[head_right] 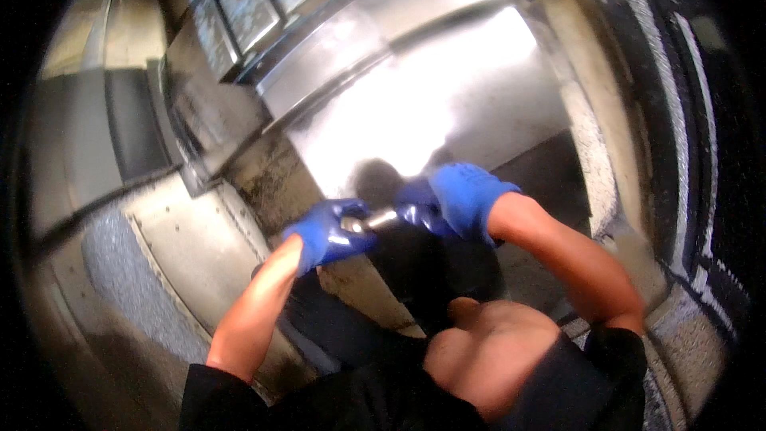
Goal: The person removes a cylindrical metal part from a CNC machine and cleans it using a small yellow tool. The person holds the part with blue gloves and scrubs the surface and grooves of the metal cylinder while standing in a workshop.
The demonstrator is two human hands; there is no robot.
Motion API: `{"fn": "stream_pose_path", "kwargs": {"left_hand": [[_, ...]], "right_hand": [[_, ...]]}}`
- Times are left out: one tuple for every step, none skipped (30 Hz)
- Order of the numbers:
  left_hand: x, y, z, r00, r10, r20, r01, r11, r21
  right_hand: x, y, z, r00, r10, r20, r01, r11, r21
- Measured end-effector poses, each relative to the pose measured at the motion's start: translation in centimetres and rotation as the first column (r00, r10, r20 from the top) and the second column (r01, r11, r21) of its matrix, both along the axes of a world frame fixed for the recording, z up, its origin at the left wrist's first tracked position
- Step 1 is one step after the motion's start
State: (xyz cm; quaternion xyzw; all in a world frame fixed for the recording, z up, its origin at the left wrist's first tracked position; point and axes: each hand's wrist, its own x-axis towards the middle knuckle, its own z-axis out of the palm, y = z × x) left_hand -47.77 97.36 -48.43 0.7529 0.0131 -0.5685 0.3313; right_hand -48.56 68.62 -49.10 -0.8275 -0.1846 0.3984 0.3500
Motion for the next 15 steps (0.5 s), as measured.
{"fn": "stream_pose_path", "kwargs": {"left_hand": [[0.8, 0.0, 0.3, 0.996, -0.004, 0.088, 0.006, 1.000, -0.015], [2.2, -0.5, 0.8, 1.000, 0.003, -0.002, -0.003, 1.000, 0.009], [3.1, -1.2, 0.9, 1.000, 0.011, 0.019, -0.011, 1.000, -0.002], [4.0, -1.6, 1.3, 0.999, 0.026, 0.040, -0.026, 1.000, -0.009], [4.5, -2.1, 1.7, 0.991, 0.071, 0.113, -0.065, 0.996, -0.058], [5.3, -3.0, 2.1, 0.990, 0.107, 0.089, -0.102, 0.993, -0.050], [6.2, -4.0, 2.7, 0.987, 0.145, 0.065, -0.142, 0.989, -0.037], [6.9, -5.0, 3.2, 0.982, 0.184, 0.044, -0.183, 0.983, -0.021], [7.6, -5.6, 3.3, 0.970, 0.240, 0.024, -0.238, 0.968, -0.074], [7.9, -6.2, 3.0, 0.955, 0.296, -0.002, -0.294, 0.948, -0.121], [8.4, -6.8, 2.8, 0.936, 0.351, -0.036, -0.352, 0.922, -0.162], [9.0, -8.4, 3.6, 0.929, 0.366, -0.049, -0.369, 0.915, -0.163], [9.7, -9.4, 4.1, 0.924, 0.370, -0.098, -0.382, 0.906, -0.183], [10.6, -10.4, 4.4, 0.917, 0.372, -0.147, -0.396, 0.896, -0.202], [11.4, -11.0, 4.7, 0.904, 0.383, -0.190, -0.418, 0.884, -0.208]], "right_hand": [[0.0, -1.4, -0.1, 0.989, -0.147, -0.009, 0.147, 0.989, 0.027], [0.1, -2.7, -0.1, 0.957, -0.288, -0.022, 0.289, 0.956, 0.056], [-0.2, -4.3, -0.2, 0.902, -0.430, -0.036, 0.431, 0.898, 0.081], [-0.6, -5.7, -1.4, 0.798, -0.600, -0.050, 0.601, 0.790, 0.118], [-0.8, -7.3, -2.6, 0.693, -0.716, -0.084, 0.719, 0.678, 0.154], [-1.2, -9.1, -3.9, 0.630, -0.770, 0.105, 0.756, 0.638, 0.146], [-1.8, -10.9, -5.2, 0.543, -0.789, 0.286, 0.789, 0.596, 0.147], [-2.3, -12.9, -6.9, 0.448, -0.768, 0.457, 0.820, 0.557, 0.133], [-2.2, -14.9, -9.1, 0.340, -0.717, 0.609, 0.844, 0.518, 0.138], [-1.7, -16.2, -11.0, 0.225, -0.640, 0.734, 0.867, 0.475, 0.148], [-0.8, -16.9, -12.4, 0.209, -0.643, 0.737, 0.906, 0.411, 0.102], [-0.1, -18.2, -13.3, 0.199, -0.637, 0.745, 0.940, 0.339, 0.039], [1.0, -19.0, -13.9, 0.195, -0.633, 0.749, 0.963, 0.269, -0.023], [2.2, -20.0, -14.5, 0.221, -0.734, 0.642, 0.970, 0.236, -0.064], [4.0, -20.2, -15.1, 0.264, -0.780, 0.567, 0.962, 0.257, -0.094]]}}
